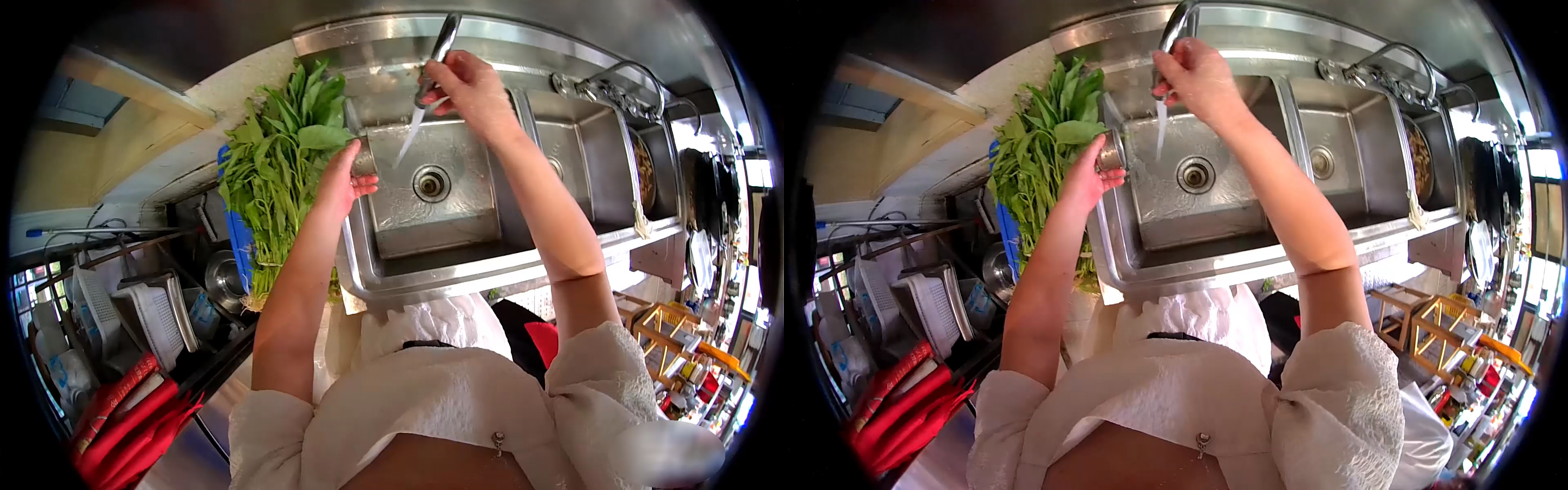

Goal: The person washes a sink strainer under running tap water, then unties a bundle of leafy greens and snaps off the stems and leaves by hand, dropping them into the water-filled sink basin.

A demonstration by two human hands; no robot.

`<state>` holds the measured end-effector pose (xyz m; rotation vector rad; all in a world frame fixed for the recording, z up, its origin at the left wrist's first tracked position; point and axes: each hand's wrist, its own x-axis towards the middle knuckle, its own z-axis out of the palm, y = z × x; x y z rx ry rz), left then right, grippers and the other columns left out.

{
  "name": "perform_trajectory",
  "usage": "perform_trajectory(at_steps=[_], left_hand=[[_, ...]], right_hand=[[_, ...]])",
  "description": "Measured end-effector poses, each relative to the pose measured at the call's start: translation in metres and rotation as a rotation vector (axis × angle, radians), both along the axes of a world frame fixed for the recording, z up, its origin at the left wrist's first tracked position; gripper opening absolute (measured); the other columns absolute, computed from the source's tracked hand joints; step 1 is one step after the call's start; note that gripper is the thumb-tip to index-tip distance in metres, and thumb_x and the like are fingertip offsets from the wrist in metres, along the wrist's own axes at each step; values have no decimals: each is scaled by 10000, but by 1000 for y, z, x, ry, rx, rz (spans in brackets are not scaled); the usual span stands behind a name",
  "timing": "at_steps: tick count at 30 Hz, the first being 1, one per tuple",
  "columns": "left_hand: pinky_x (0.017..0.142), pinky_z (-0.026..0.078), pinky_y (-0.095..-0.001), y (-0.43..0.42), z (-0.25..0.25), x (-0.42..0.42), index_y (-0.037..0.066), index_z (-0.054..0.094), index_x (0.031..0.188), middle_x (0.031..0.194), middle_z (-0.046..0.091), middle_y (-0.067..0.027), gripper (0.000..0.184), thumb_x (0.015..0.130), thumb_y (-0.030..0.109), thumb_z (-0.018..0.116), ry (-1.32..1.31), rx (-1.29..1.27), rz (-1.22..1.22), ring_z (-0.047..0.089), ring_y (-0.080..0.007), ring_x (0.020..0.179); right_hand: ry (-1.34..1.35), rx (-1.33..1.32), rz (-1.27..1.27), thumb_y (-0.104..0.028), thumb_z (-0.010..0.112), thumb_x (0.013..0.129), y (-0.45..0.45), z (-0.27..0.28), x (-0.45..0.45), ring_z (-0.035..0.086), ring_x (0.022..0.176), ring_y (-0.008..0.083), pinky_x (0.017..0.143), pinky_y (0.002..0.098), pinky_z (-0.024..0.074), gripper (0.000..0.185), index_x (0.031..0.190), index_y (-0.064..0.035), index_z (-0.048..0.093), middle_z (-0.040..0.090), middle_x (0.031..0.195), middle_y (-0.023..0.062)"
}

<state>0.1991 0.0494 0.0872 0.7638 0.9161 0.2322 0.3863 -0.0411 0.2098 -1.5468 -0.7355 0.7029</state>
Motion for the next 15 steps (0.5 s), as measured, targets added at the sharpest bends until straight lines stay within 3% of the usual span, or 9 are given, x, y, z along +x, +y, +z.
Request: perform_trajectory(at_steps=[4,6,7,10,11,15], left_hand=[[490,482,-312,-6,-2,11,109,425,1064,795,558,-66,467,752,423,572,20,2,-46,574,-189,581],[494,480,-310,-11,-2,19,105,423,1069,814,552,-66,473,752,423,572,7,4,-79,570,-189,579],[499,477,-308,-13,-2,21,101,421,1073,834,546,-65,480,752,424,572,1,5,-96,567,-188,578],[504,473,-304,-19,3,28,92,421,1087,874,532,-66,495,753,426,570,9,5,-128,558,-188,570],[506,472,-305,-20,4,28,90,422,1093,877,531,-65,501,753,426,570,1,-5,-149,557,-188,570],[506,470,-302,-24,-3,28,84,418,1115,870,535,-64,520,755,427,568,-19,-3,-189,555,-183,567]], right_hand=[[-55,-87,-58,-207,514,834,-40,12,12,568,502,118,435,231,464,244,889,28,475,576,689,75],[-217,-205,-106,-239,483,857,-50,11,26,558,528,105,424,207,445,265,948,9,468,590,771,68],[-301,-228,-108,-248,481,858,-52,10,38,525,469,96,394,205,427,296,988,14,439,585,754,66],[-414,-280,-143,-243,500,848,-61,11,69,507,454,87,391,202,421,291,985,5,438,578,739,58],[-458,-266,-136,-267,530,822,-64,9,82,540,444,133,418,240,454,364,1028,15,428,595,728,87],[-532,-292,-133,-247,510,843,-62,13,116,524,476,93,399,213,428,302,1004,1,445,573,739,47]])
